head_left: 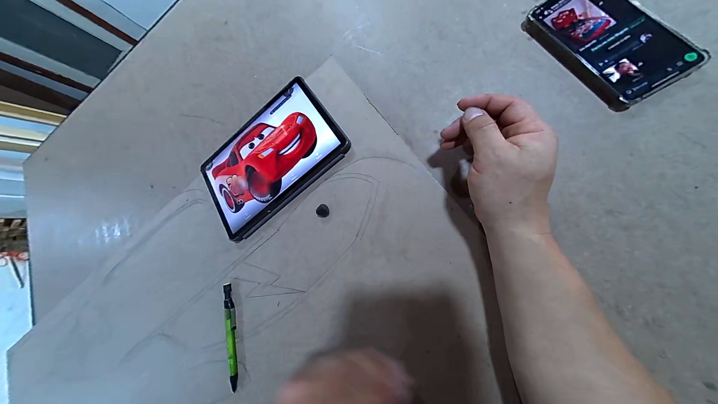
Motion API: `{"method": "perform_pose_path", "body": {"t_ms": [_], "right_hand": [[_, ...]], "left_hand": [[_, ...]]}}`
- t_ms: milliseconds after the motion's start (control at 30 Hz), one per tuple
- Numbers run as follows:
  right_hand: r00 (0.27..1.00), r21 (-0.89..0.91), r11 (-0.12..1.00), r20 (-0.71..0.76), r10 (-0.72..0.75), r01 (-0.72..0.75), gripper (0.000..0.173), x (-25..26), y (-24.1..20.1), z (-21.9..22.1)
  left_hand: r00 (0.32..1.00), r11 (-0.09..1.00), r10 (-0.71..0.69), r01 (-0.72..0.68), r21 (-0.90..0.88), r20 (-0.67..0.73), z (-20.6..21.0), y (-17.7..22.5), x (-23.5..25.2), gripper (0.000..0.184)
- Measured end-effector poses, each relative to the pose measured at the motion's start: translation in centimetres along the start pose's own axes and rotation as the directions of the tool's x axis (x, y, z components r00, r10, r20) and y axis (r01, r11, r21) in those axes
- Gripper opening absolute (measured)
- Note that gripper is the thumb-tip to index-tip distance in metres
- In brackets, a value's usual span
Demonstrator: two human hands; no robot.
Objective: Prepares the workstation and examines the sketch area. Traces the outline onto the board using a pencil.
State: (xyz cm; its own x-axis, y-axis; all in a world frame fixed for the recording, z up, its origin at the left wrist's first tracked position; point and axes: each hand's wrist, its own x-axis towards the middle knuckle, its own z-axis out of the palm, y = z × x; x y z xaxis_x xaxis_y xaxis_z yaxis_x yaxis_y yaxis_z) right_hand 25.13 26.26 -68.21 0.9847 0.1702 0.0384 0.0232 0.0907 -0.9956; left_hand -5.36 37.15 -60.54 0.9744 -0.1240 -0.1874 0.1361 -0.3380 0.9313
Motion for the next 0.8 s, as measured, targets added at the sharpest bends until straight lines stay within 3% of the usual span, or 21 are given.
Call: {"method": "perform_pose_path", "body": {"t_ms": [33,67,100,133,167,200,233,267,367,433,533,600,800], "right_hand": [[1.000,0.003,1.000,0.000,0.005,-0.005,0.016,0.0,0.0,-0.1],[1.000,0.005,1.000,0.005,0.006,-0.006,0.016,0.0,0.0,-0.1],[1.000,0.006,1.000,0.010,0.004,-0.004,0.016,0.0,0.0,0.0],[1.000,0.004,1.000,0.013,0.002,-0.002,0.016,0.0,-0.1,0.1],[1.000,0.003,1.000,0.013,-0.001,0.001,0.016,0.0,-0.1,0.1],[1.000,0.000,1.000,0.012,-0.003,0.003,0.016,0.0,-0.1,0.1],[1.000,-0.006,1.000,0.009,-0.002,0.003,0.016,-0.1,-0.1,0.1],[1.000,-0.015,1.000,0.006,-0.001,0.001,0.016,-0.1,0.0,0.1],[1.000,-0.039,0.999,0.015,0.002,-0.001,0.016,-0.2,0.0,0.2],[1.000,-0.042,0.999,0.017,-0.009,0.010,0.016,-0.1,0.0,0.3],[1.000,-0.046,0.999,0.024,-0.012,0.013,0.016,-0.2,0.1,0.2],[1.000,-0.050,0.999,0.025,-0.018,0.019,0.016,-0.3,0.1,0.2],[0.999,-0.068,0.997,0.018,-0.028,0.029,0.016,-0.3,0.2,0.2]], "left_hand": [[0.971,0.986,-0.110,0.133,0.099,-0.213,-3.0,-0.6,-2.5,0.031],[0.886,0.916,-0.207,0.324,0.235,-0.415,-5.6,-1.4,-5.0,0.027],[0.774,0.769,-0.307,0.545,0.335,-0.554,-7.6,-2.2,-7.2,0.031],[0.652,0.562,-0.456,0.739,0.372,-0.606,-9.1,-2.8,-8.9,0.046],[0.531,0.381,-0.612,0.848,0.370,-0.586,-10.1,-3.4,-10.2,0.062],[0.423,0.265,-0.740,0.898,0.350,-0.523,-10.7,-4.1,-11.1,0.070],[0.366,0.228,-0.810,0.916,0.329,-0.458,-11.1,-5.0,-11.8,0.068],[0.364,0.263,-0.832,0.923,0.281,-0.419,-11.2,-5.9,-12.5,0.060],[0.511,0.556,-0.769,0.831,-0.008,-0.385,-11.5,-7.0,-12.4,0.026],[0.694,0.767,-0.635,0.620,-0.168,-0.338,-11.2,-6.9,-10.3,0.006],[0.932,0.932,-0.286,0.216,-0.293,-0.222,-9.4,-7.6,-3.6,0.019],[0.976,0.950,-0.105,0.043,-0.310,-0.188,-8.4,-7.7,2.4,0.020],[0.967,0.966,0.035,-0.097,-0.238,-0.254,-8.5,-6.0,15.1,0.016]]}}
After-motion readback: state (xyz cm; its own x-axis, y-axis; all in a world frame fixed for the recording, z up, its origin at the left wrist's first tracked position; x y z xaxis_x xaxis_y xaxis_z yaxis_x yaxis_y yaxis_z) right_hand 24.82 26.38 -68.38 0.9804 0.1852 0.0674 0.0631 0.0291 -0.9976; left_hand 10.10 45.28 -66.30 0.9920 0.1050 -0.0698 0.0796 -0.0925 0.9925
